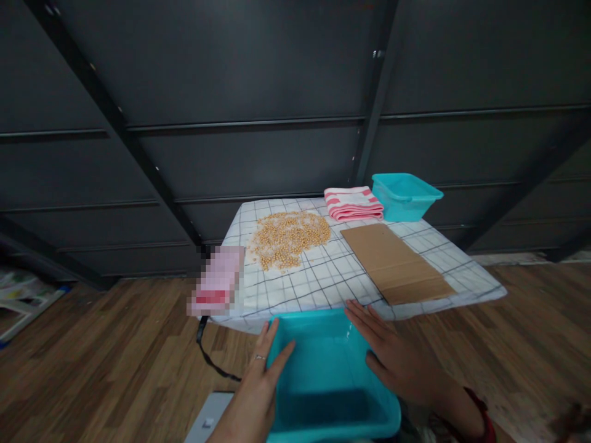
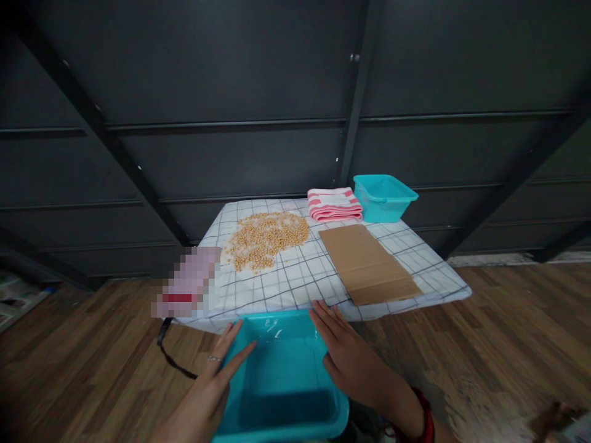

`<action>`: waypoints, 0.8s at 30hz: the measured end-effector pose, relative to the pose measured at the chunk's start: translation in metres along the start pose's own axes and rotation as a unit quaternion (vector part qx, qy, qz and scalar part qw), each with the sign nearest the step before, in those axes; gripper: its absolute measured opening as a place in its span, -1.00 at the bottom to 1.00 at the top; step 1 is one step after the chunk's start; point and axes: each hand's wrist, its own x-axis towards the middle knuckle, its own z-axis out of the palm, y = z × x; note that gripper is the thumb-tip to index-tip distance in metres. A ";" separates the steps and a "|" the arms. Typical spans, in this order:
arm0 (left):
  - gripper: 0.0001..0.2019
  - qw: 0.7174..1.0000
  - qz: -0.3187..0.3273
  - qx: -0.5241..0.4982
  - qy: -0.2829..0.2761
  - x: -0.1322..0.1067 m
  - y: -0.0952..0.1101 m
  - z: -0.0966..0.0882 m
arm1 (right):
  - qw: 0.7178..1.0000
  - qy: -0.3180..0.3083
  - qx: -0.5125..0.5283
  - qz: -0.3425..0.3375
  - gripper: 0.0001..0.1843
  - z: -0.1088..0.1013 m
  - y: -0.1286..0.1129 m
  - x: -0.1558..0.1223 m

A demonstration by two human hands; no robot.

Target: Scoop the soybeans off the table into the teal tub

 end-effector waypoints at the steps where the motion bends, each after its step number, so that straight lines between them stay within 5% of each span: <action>1: -0.19 1.000 0.005 0.003 0.002 -0.001 -0.001 0.001 | 1.000 0.003 -0.005 -0.001 -0.19 0.002 0.000 0.000; 9: -0.18 0.998 0.028 0.042 0.045 -0.002 0.000 -0.005 | 0.999 0.030 0.007 0.013 -0.24 0.007 -0.002 -0.002; 17: -0.18 0.996 0.018 0.083 0.002 -0.002 0.004 -0.010 | 1.000 -0.022 -0.003 0.022 -0.30 -0.007 -0.006 0.000; 24: -0.14 0.978 0.031 0.193 0.071 0.012 0.002 0.002 | 1.000 0.007 -0.021 0.000 -0.31 -0.002 -0.002 -0.002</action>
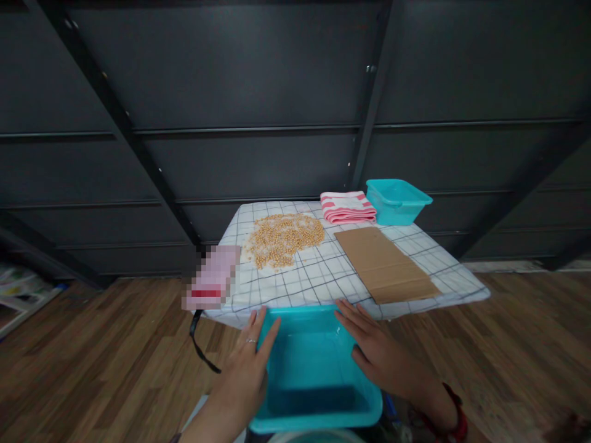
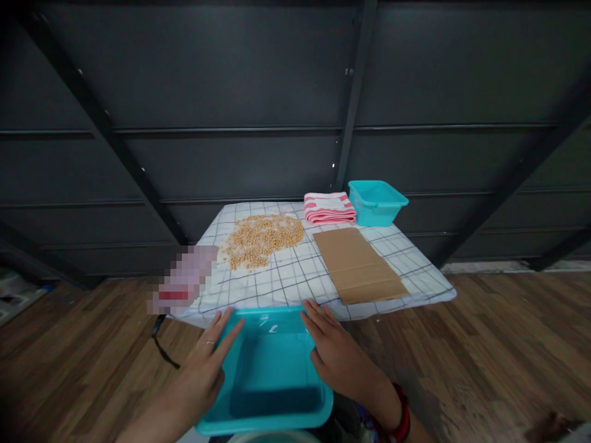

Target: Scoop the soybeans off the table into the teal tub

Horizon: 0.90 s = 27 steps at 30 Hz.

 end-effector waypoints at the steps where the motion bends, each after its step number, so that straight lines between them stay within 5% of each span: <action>1: -0.19 1.000 -0.007 0.017 0.006 0.007 0.000 0.002 | 1.000 0.004 -0.006 -0.004 -0.31 0.001 0.001 0.000; 6: -0.48 0.993 -0.067 0.089 0.043 0.044 -0.009 0.010 | 0.999 0.021 -0.021 -0.015 -0.32 0.003 0.001 -0.001; 11: -0.55 0.993 -0.054 0.098 -0.025 0.054 -0.024 0.012 | 1.000 0.021 -0.018 -0.002 -0.32 0.007 0.000 0.000; 16: -0.48 0.994 0.006 0.095 -0.049 0.058 -0.020 0.011 | 1.000 0.028 -0.007 0.001 -0.33 0.014 0.002 0.001; 24: -0.27 0.987 -0.067 0.140 0.043 0.052 -0.023 0.023 | 0.997 0.070 0.028 -0.003 -0.32 0.027 0.004 0.000; 27: -0.24 0.987 -0.072 0.138 0.025 0.051 -0.024 0.021 | 0.996 0.080 0.022 -0.012 -0.31 0.029 0.004 0.000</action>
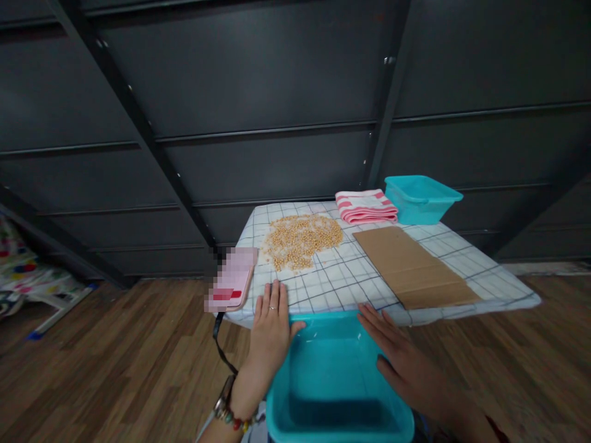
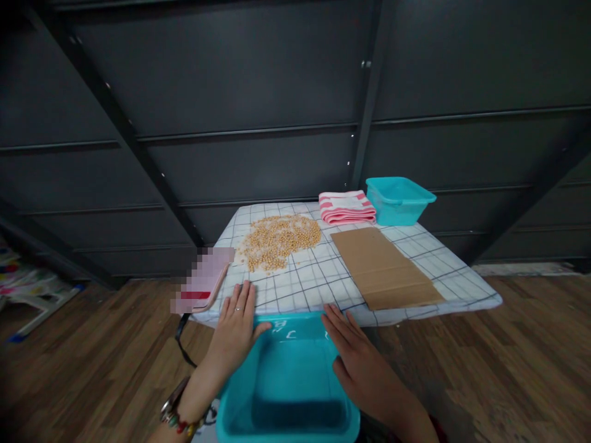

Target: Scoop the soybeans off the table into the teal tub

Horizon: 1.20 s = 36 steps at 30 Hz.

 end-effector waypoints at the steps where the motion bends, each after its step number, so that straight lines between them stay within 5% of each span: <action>1: -0.24 1.000 0.000 -0.002 -0.016 0.001 0.000 -0.002 | 1.000 0.003 -0.003 -0.005 -0.31 0.000 0.000 0.000; 7: -0.35 0.994 -0.006 -0.009 -0.104 0.011 0.002 -0.016 | 0.999 0.009 -0.041 -0.006 -0.26 0.000 -0.003 0.000; 18: -0.40 0.993 -0.025 -0.005 -0.119 0.013 0.008 -0.011 | 0.992 0.042 -0.116 -0.026 -0.24 -0.004 -0.009 0.007; 26: -0.31 0.972 0.025 -0.027 -0.233 0.027 -0.008 -0.035 | 0.992 -0.014 -0.125 -0.025 -0.33 -0.007 -0.012 0.007; 31: -0.31 0.975 0.011 -0.022 -0.219 0.023 -0.004 -0.031 | 0.986 0.016 -0.164 -0.026 -0.30 -0.002 -0.014 0.008; 36: -0.30 0.990 -0.009 -0.023 -0.142 0.011 -0.002 -0.013 | 0.988 0.021 -0.153 -0.013 -0.29 0.007 -0.012 0.006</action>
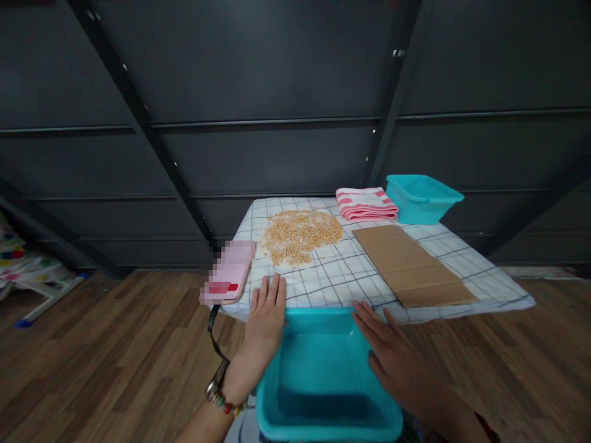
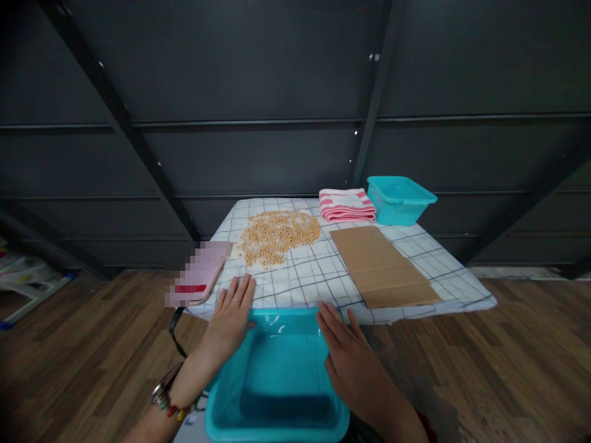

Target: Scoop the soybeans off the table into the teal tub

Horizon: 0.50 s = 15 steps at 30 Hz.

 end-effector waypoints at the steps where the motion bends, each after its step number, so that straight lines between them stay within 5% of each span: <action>1: -0.31 1.000 0.002 0.001 0.007 0.000 0.000 0.002 | 1.000 0.000 0.005 0.004 -0.30 0.001 0.000 0.000; 9: -0.38 0.999 -0.029 0.027 -0.014 0.002 0.009 -0.009 | 0.999 0.018 0.034 0.000 -0.38 -0.010 0.002 0.001; 15: -0.41 0.999 -0.017 0.041 0.010 0.002 0.009 -0.003 | 0.999 0.034 -0.031 -0.023 -0.48 -0.012 -0.004 0.038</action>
